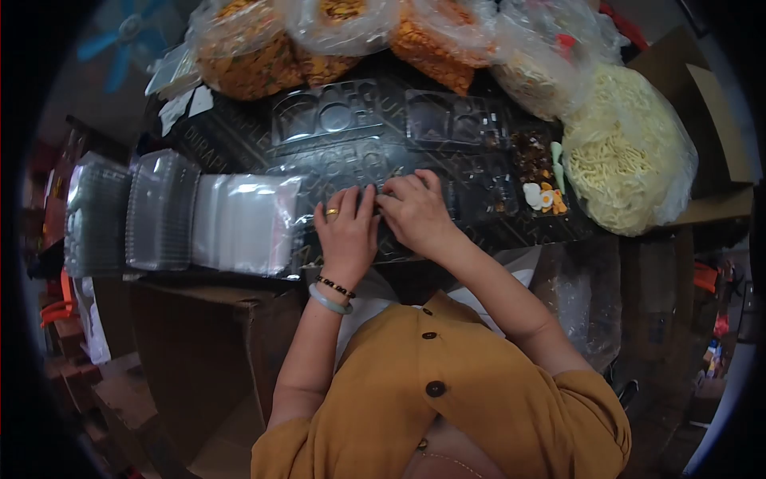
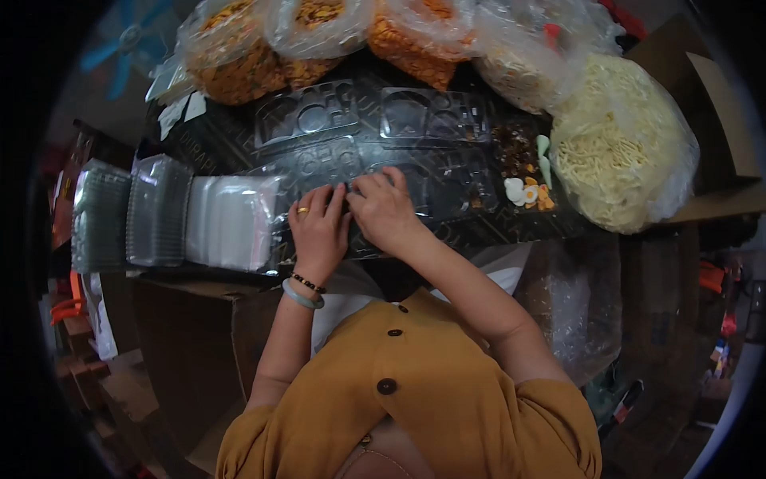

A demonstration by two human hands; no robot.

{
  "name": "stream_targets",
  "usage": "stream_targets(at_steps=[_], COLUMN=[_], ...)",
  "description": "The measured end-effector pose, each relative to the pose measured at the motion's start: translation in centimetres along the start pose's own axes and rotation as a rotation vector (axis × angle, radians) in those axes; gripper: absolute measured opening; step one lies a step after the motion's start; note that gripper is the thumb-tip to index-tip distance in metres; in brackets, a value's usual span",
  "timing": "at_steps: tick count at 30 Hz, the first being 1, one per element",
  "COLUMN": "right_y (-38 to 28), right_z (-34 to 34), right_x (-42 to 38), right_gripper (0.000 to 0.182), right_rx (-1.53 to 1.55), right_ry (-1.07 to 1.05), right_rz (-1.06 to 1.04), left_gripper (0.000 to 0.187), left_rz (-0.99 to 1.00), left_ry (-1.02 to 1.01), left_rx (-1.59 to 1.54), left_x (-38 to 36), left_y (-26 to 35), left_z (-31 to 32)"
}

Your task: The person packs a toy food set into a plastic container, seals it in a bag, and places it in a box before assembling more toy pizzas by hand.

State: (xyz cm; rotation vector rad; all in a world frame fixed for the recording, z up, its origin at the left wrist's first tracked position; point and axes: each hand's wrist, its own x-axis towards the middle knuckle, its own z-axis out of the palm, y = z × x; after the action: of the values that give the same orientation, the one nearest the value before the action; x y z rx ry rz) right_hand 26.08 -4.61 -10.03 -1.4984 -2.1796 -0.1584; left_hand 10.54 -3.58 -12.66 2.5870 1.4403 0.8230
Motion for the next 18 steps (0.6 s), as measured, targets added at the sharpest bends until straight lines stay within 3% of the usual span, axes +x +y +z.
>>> stream_targets(at_steps=[3,6,9,11,16,18], right_y=[2.4,9.3,17.2,20.1,22.8,22.9], right_z=[-3.1,-5.8,-7.5,-7.5,-8.0,-8.3], right_x=[-0.7,-2.9,-5.9,-6.3,-6.0,-6.0], right_gripper=[0.019,0.016,0.015,0.015,0.016,0.016], right_rx=[0.31,0.141,-0.096,-0.183,-0.249,-0.289], right_ry=[0.108,0.347,0.318,0.317,0.002,-0.01], right_rz=[0.12,0.285,0.52,0.539,0.599,0.493], left_gripper=[0.044,0.044,0.05,0.053,0.059,0.057], left_rz=[-0.022,0.008,0.062,0.082,0.044,0.033], left_ry=[-0.088,-0.115,-0.111,-0.107,-0.133,-0.103], left_rx=[0.035,0.123,0.127,0.118,0.044,0.047], left_x=[0.3,0.4,0.6,0.7,1.0,1.8], left_y=[0.3,0.6,0.5,0.7,0.7,0.4], left_z=[-0.3,-0.4,0.2,0.3,-0.3,-0.6])
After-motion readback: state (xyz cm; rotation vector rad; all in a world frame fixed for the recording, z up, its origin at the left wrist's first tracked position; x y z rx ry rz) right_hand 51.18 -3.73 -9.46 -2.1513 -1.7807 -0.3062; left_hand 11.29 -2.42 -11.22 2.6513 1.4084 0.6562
